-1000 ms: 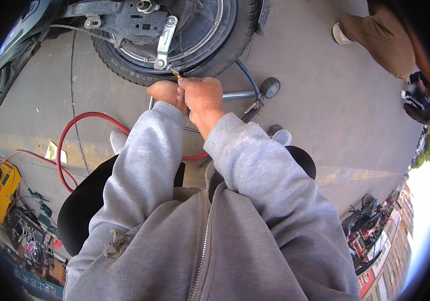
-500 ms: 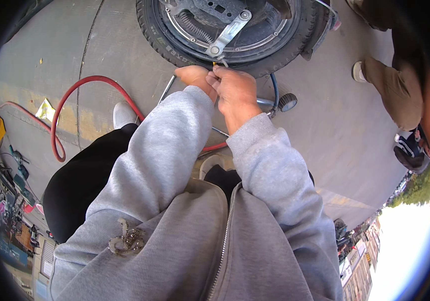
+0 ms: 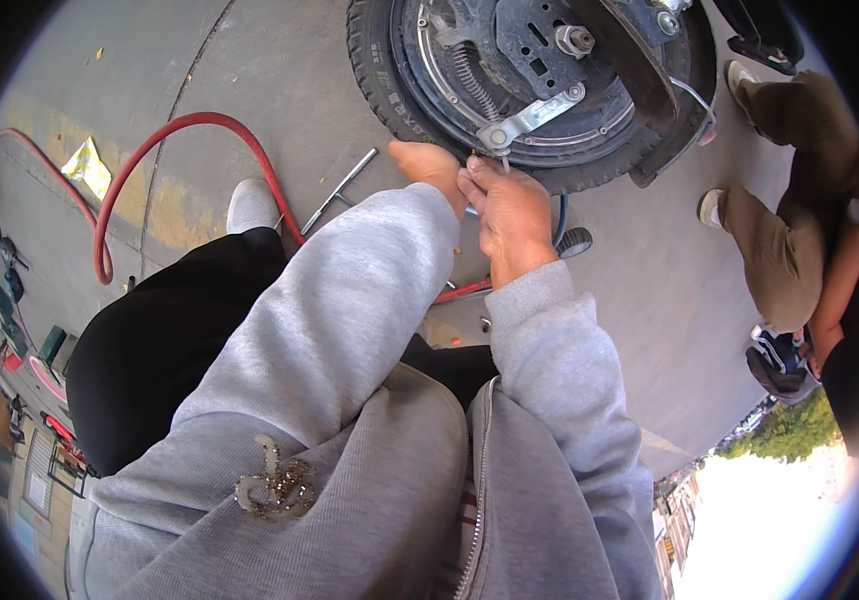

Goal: The person works on the rear wheel and brake assembly of an electric scooter, using a screwdriver and pliers to adjust components. They retrieve a small container from a red toolbox, apply a substance to the brake area, and continue adjusting the mechanism with hand tools.

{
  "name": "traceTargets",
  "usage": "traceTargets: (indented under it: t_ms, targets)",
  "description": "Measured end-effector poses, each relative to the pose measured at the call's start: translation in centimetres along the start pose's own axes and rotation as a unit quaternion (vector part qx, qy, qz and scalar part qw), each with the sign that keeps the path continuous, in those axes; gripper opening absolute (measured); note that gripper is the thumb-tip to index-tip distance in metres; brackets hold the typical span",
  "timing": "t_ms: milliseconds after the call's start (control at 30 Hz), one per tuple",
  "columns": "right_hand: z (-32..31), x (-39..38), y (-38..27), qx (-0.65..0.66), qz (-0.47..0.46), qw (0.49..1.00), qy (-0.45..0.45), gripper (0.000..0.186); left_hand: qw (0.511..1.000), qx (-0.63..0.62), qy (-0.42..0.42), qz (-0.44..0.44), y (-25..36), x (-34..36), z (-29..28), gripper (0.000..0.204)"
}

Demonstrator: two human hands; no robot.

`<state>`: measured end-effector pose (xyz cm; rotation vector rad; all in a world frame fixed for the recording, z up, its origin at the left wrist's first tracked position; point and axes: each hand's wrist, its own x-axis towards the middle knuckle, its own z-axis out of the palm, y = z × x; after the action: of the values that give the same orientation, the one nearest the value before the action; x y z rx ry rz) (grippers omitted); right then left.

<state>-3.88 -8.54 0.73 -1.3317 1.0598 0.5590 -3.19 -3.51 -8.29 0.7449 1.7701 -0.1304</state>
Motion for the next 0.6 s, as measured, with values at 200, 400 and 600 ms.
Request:
traceTargets:
  t_ms: [200,400,600]
  targets:
    - [0.1,-0.1,0.4,-0.136,-0.036,0.990,0.020,0.009,0.996,-0.005,-0.024,-0.080,0.1,0.6,-0.1,0.065]
    - [0.7,0.1,1.7,-0.066,-0.080,0.992,0.065,0.008,0.987,-0.026,-0.027,-0.153,-0.4,1.0,0.3,0.073]
    - [0.5,0.3,2.0,-0.036,-0.102,0.993,0.052,0.010,0.998,0.031,0.010,-0.061,-4.2,4.2,1.7,0.069]
